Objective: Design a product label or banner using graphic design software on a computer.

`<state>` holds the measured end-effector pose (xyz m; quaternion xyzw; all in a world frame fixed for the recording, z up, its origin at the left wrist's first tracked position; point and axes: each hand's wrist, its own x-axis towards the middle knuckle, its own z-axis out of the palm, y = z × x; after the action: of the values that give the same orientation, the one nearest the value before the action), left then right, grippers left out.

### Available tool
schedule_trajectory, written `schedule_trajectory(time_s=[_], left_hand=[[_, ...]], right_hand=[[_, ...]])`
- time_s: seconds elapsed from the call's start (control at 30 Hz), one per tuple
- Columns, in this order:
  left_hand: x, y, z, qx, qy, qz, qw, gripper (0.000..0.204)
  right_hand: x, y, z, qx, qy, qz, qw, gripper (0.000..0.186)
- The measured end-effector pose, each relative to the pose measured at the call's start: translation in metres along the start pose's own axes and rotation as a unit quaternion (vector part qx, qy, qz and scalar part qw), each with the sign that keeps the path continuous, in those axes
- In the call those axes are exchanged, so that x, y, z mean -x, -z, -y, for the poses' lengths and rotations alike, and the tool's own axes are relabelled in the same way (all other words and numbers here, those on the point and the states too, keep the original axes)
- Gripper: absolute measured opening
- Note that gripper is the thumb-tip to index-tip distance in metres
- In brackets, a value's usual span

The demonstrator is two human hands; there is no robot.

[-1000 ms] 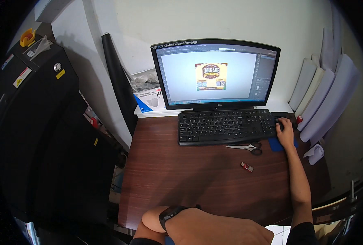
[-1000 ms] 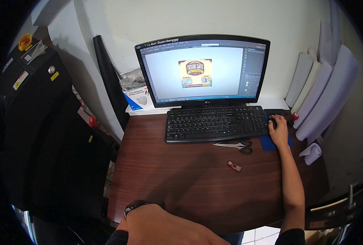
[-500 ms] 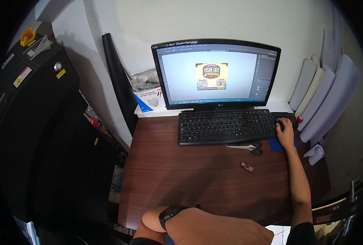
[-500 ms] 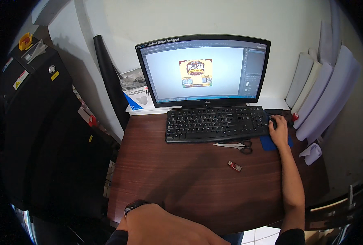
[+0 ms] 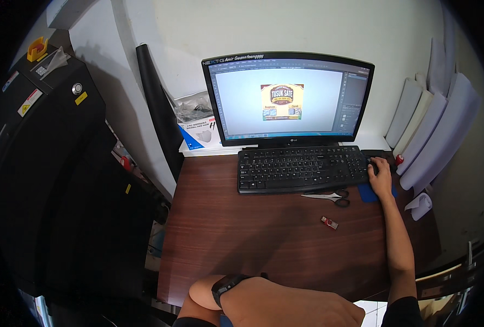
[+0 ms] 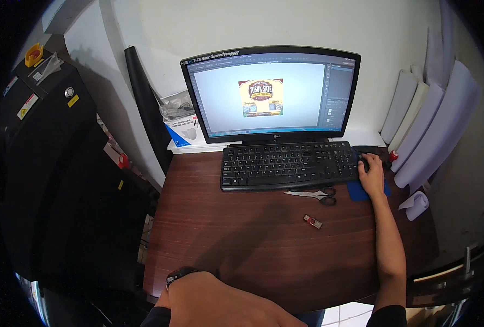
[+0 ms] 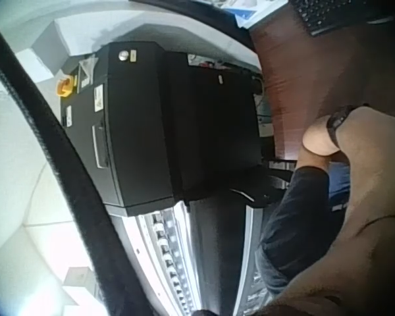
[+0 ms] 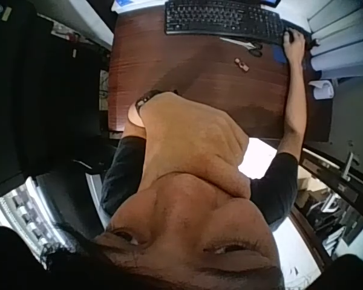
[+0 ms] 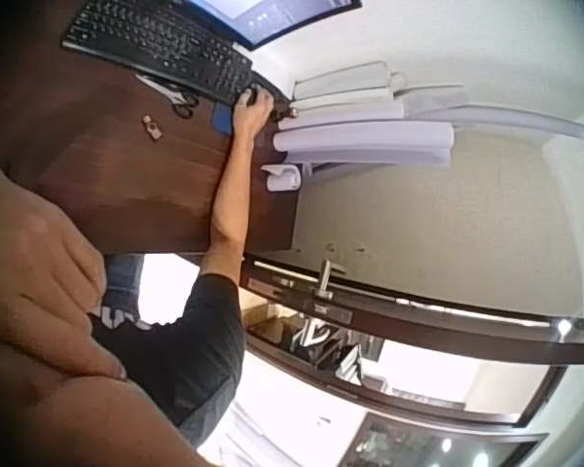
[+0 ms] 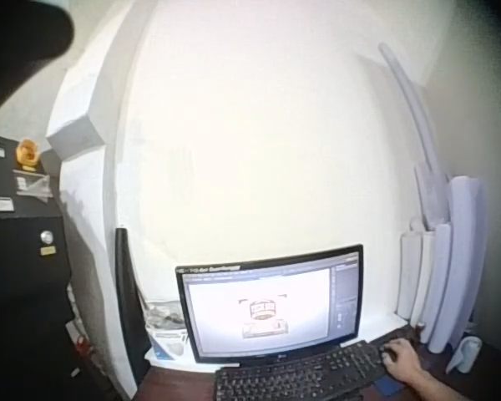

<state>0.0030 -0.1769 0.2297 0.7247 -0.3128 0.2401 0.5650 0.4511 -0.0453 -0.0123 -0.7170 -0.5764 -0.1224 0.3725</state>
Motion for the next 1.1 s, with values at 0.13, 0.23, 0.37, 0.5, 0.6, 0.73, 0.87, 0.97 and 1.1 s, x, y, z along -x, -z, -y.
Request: schedule_trajectory(time_s=[0.13,0.23,0.37,0.5,0.6,0.73,0.87,0.97,1.1], left_hand=[[0.0,0.001,0.0,-0.008,0.0,0.003,1.0,0.077],[0.0,0.0,0.0,0.0,0.003,0.003,1.0,0.077],[0.0,0.004,0.001,0.001,0.0,0.0,1.0,0.078],[-0.001,0.014,0.003,-0.061,-0.021,0.043,0.997,0.08],[0.001,0.005,0.002,-0.026,-0.013,0.023,0.999,0.081],[0.0,0.003,-0.001,0.009,0.004,0.009,1.0,0.079],[0.004,-0.002,0.002,-0.021,-0.026,-0.037,0.999,0.078],[0.0,0.003,0.001,0.0,-0.006,0.003,1.0,0.078],[-0.001,0.007,-0.002,0.005,0.006,0.026,1.0,0.077]], right_hand=[[0.0,0.0,0.0,0.001,0.003,-0.001,1.0,0.031],[0.0,0.001,0.002,0.002,0.0,-0.002,1.0,0.031],[0.0,0.001,0.003,-0.003,0.003,-0.001,1.0,0.031],[0.001,0.0,0.001,0.002,-0.005,0.0,1.0,0.031],[0.0,0.0,0.001,-0.003,-0.003,-0.001,1.0,0.032],[0.0,0.0,0.002,-0.01,0.002,-0.005,1.0,0.032],[0.0,0.0,0.002,-0.01,-0.005,-0.004,1.0,0.032],[0.0,-0.001,0.0,-0.005,-0.003,-0.004,1.0,0.033],[0.0,0.0,0.0,-0.007,-0.009,0.0,1.0,0.033]])
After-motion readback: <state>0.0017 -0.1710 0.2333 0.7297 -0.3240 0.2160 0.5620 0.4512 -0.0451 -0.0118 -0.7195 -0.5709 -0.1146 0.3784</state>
